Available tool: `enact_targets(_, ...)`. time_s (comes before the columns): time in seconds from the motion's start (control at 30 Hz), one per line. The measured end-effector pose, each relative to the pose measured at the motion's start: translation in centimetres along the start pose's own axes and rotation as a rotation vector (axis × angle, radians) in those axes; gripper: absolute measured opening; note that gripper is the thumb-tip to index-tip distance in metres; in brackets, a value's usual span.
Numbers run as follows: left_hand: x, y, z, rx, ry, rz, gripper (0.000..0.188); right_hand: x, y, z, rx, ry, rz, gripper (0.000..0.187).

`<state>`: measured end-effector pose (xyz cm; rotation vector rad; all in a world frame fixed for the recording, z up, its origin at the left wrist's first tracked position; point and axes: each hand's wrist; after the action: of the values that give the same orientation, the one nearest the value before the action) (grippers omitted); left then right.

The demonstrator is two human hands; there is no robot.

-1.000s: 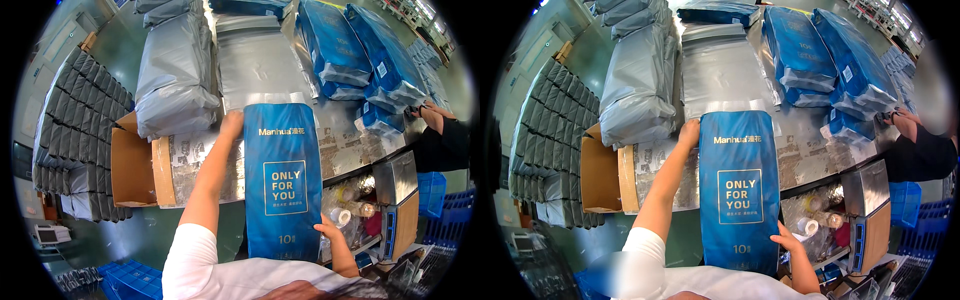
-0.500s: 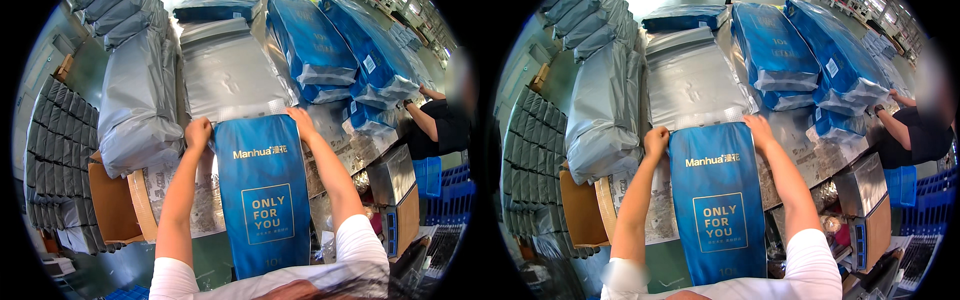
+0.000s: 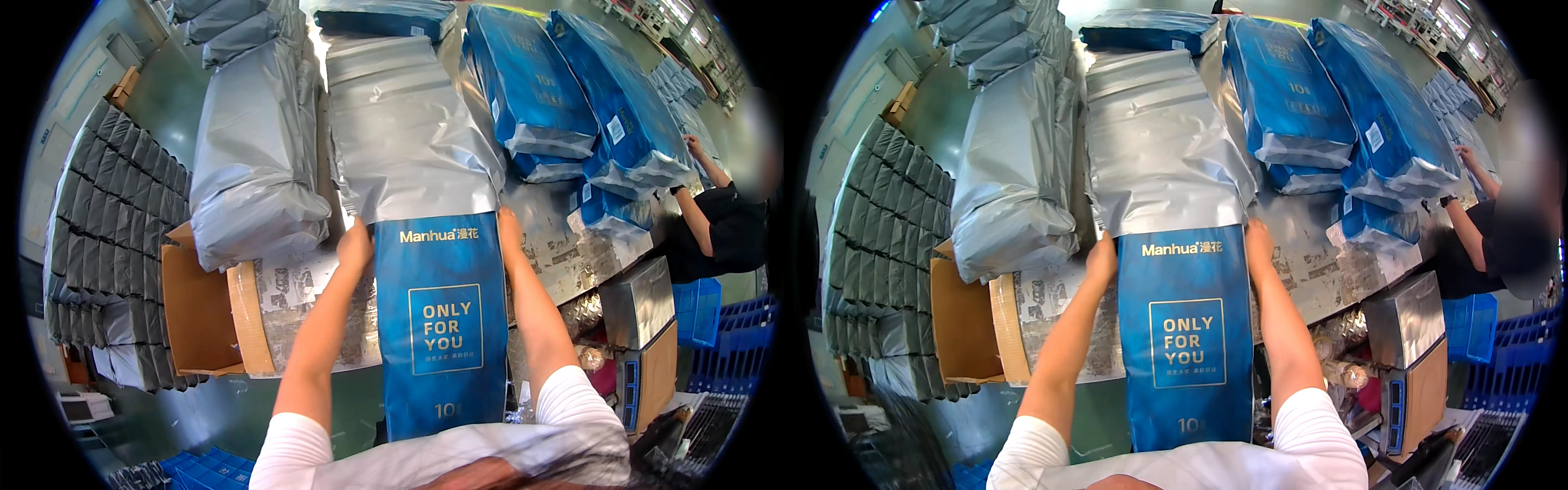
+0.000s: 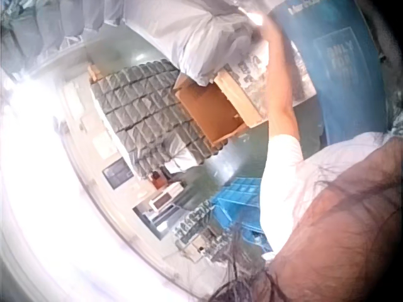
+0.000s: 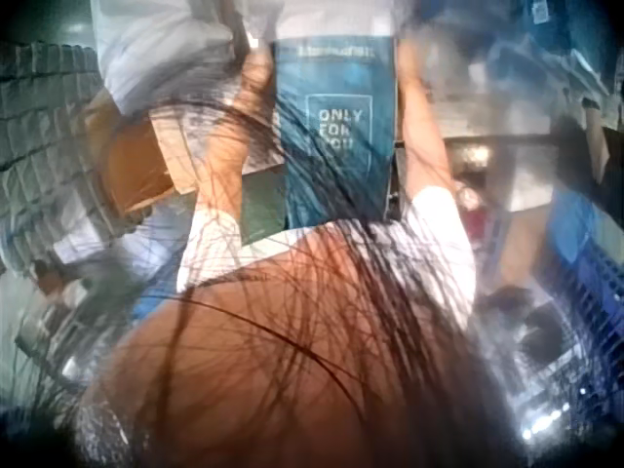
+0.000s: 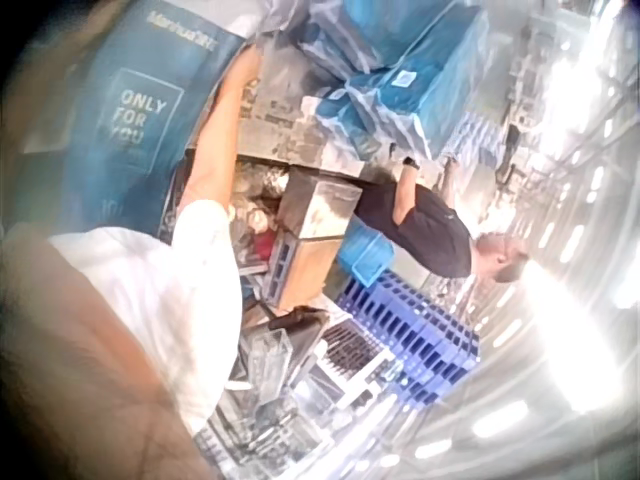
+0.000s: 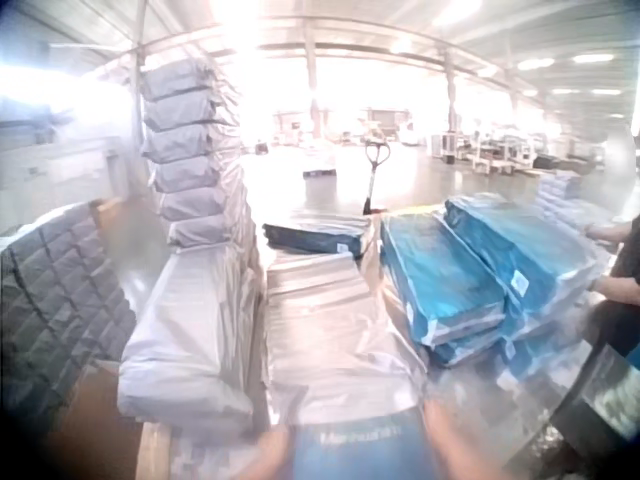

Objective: The person places blue packages into grey shipping bags, seals them, and stacks them on a table. The person also moves a blue crate to the side.

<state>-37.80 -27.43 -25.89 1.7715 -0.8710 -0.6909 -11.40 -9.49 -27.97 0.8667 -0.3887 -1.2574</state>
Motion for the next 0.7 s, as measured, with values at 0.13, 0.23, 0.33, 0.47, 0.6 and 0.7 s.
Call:
enact_targets(0.13,0.8,-0.7,0.4,-0.143,-0.037,0.060,0.013,-0.6,-0.1,-0.8,0.167,0.033,0.296,0.024)
enact_targets(0.23,3.8,2.5,0.8,-0.138,-0.105,0.246,0.014,1.8,3.3,2.0,0.191,0.041,0.443,0.024)
enact_targets(0.33,7.4,5.0,0.7,-0.179,-0.130,0.376,0.014,5.6,5.5,2.1,0.169,0.113,0.694,0.023)
enact_targets(0.47,13.3,5.9,2.4,-0.173,-0.147,0.616,0.022,13.3,6.6,-1.3,0.172,0.010,0.920,0.022)
enact_targets(0.6,22.2,7.2,3.8,-0.059,-0.188,0.608,0.025,21.8,10.1,-1.2,-0.106,-0.086,1.010,0.024)
enact_targets(0.7,24.8,6.4,5.1,0.009,-0.264,0.596,0.024,26.3,10.8,-0.6,-0.257,-0.303,0.945,0.023)
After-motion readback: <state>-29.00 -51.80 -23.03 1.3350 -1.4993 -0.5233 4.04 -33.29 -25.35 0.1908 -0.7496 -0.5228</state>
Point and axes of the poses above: each hand's wrist, its own x-axis away from the middle knuckle, its own y-axis out of the back of the hand, z = x × y, and after that the axes turned 10 degrees about -x, right-handed
